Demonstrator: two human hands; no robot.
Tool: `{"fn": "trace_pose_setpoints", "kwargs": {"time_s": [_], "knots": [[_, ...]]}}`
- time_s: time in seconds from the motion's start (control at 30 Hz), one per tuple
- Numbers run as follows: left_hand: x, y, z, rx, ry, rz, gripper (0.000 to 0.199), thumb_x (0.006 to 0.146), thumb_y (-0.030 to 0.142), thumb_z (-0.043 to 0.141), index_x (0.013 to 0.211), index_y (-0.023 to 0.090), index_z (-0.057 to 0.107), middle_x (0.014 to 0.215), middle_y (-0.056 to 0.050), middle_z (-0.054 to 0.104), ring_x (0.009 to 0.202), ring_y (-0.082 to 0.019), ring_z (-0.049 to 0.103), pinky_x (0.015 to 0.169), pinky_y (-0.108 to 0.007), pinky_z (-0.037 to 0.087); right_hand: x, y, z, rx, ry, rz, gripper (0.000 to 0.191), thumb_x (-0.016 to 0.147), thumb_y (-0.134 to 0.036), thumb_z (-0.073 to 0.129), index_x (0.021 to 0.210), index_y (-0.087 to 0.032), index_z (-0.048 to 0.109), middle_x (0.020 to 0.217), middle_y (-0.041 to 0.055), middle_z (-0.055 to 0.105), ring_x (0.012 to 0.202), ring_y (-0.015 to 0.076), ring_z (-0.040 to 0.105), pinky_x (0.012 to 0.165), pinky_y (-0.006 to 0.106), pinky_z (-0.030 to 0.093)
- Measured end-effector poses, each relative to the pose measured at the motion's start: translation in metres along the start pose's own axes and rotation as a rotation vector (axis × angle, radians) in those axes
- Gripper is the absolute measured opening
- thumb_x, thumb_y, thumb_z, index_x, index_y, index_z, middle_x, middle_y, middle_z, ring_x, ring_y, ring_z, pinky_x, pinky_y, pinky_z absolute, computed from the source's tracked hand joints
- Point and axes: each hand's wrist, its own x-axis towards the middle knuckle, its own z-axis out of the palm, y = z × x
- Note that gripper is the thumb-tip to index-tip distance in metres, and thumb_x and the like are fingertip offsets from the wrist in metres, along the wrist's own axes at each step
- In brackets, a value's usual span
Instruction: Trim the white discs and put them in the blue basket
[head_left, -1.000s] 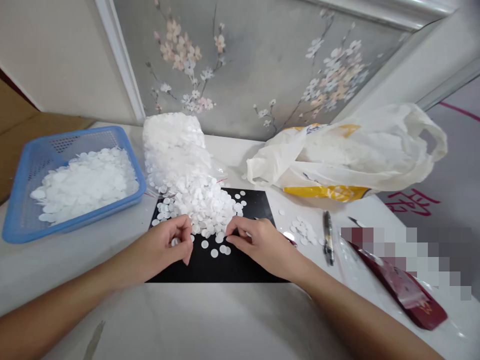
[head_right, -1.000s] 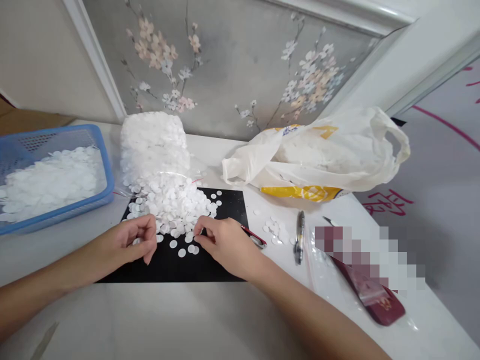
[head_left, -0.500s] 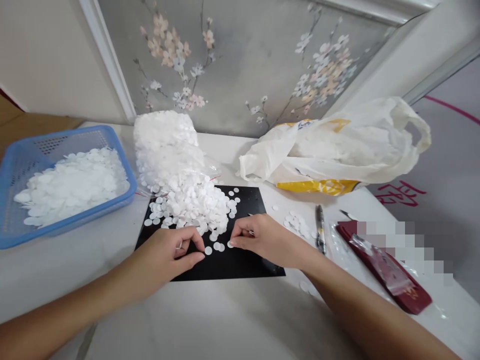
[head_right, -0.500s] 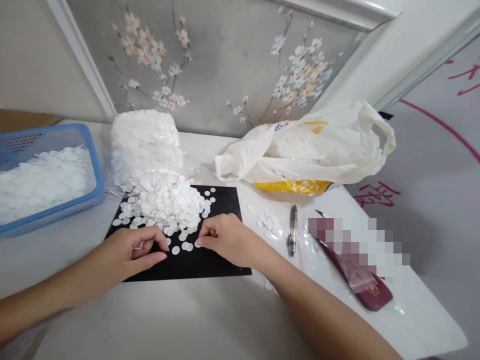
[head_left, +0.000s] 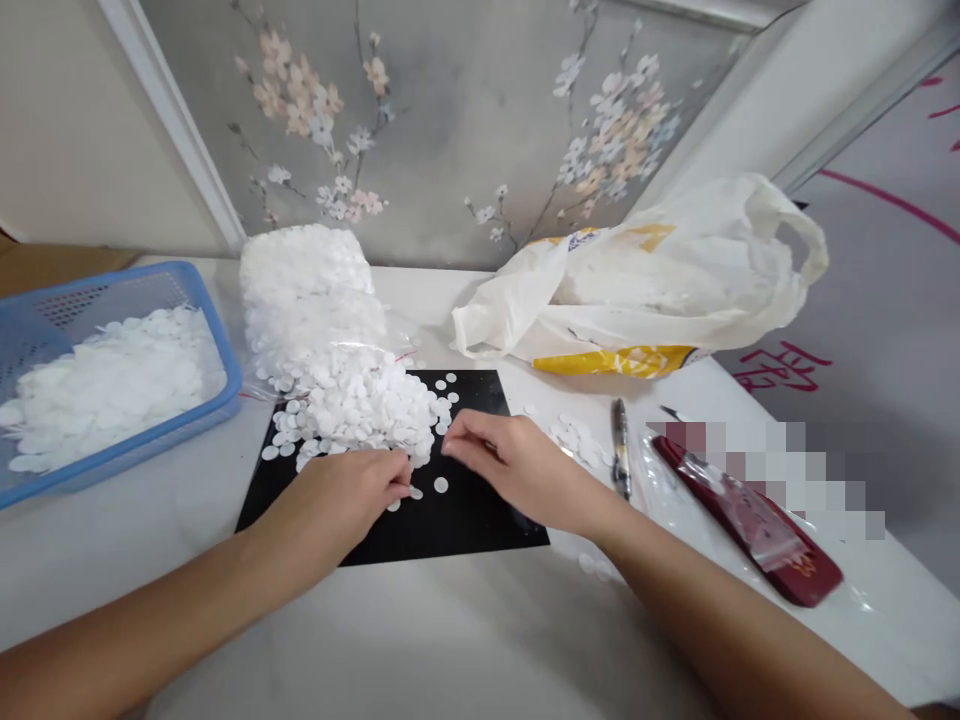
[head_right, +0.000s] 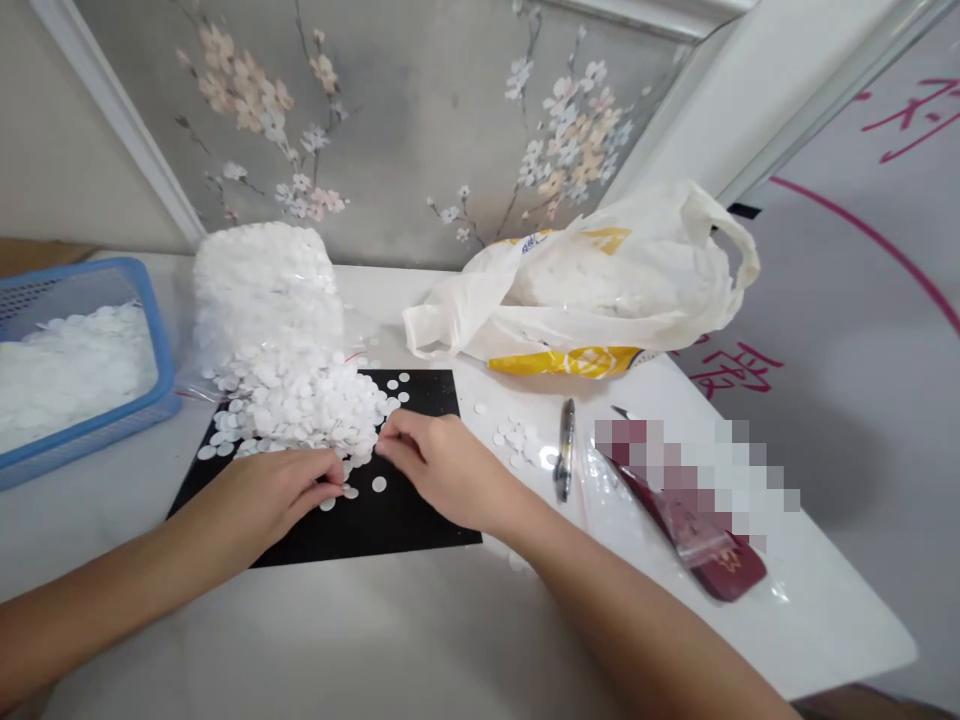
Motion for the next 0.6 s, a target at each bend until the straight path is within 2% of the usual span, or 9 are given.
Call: {"fn": "trace_pose_setpoints", "kwargs": {"time_s": [0.1,0.2,0.33,0.43,0.5,0.6], "knots": [[-0.002,0.001,-0.015,-0.169,-0.049,-0.122,0.018,0.090,0.031,0.046,0.080,0.023,0.059,0.059,0.005,0.051,0.054,-0.013,0.044,0.052,-0.024,0.027,0.002,-0.004,0.010,-0.058,-0.084,0.003,0.005,0.084,-0.020,0.065,0.080,-0.022,0.065,0.053,-0.0088,0.046,0.050,0.0087,0.043,0.050,0.021,0.028],[-0.003,0.000,-0.025,-0.373,-0.063,-0.192,0.020,0.088,0.038,0.048,0.079,0.022,0.057,0.059,0.006,0.045,0.054,-0.011,0.039,0.051,-0.023,0.026,0.004,-0.005,0.025,-0.102,-0.118,-0.040,0.010,0.078,-0.018,0.074,0.084,-0.022,0.067,0.053,-0.0096,0.045,0.047,0.0077,0.041,0.052,0.020,0.028],[-0.002,-0.005,-0.026,-0.824,-0.086,-0.250,0.019,0.086,0.036,0.049,0.076,0.020,0.047,0.069,0.004,0.058,0.056,-0.009,0.042,0.051,-0.021,0.031,0.006,-0.005,0.042,-0.128,-0.080,-0.134,0.007,0.080,-0.016,0.069,0.081,-0.021,0.064,0.065,-0.0044,0.056,0.056,0.0100,0.046,0.056,0.023,0.029],[-0.001,-0.007,-0.025,-1.037,-0.087,-0.268,0.014,0.081,0.024,0.052,0.073,0.020,0.042,0.077,0.000,0.065,0.056,-0.007,0.046,0.048,-0.019,0.029,0.006,-0.005,0.042,-0.100,-0.027,-0.135,0.013,0.079,-0.008,0.058,0.074,-0.020,0.056,0.065,-0.0039,0.055,0.057,0.0101,0.045,0.056,0.023,0.031],[0.001,-0.008,-0.025,-1.095,-0.051,-0.279,0.011,0.074,0.016,0.052,0.073,0.020,0.041,0.074,0.000,0.064,0.055,-0.008,0.047,0.046,-0.019,0.027,0.005,-0.004,0.034,0.074,-0.018,-0.078,0.011,0.079,-0.013,0.053,0.072,-0.021,0.049,0.062,-0.0053,0.050,0.053,0.0092,0.041,0.052,0.021,0.031],[0.002,-0.008,-0.027,-1.104,-0.016,-0.278,0.007,0.073,0.016,0.050,0.076,0.020,0.045,0.069,0.002,0.060,0.054,-0.009,0.047,0.046,-0.020,0.027,0.005,-0.002,0.019,0.637,-0.102,0.056,0.010,0.079,-0.021,0.044,0.071,-0.022,0.038,0.066,-0.0034,0.053,0.045,0.0078,0.030,0.041,0.021,0.022]]}}
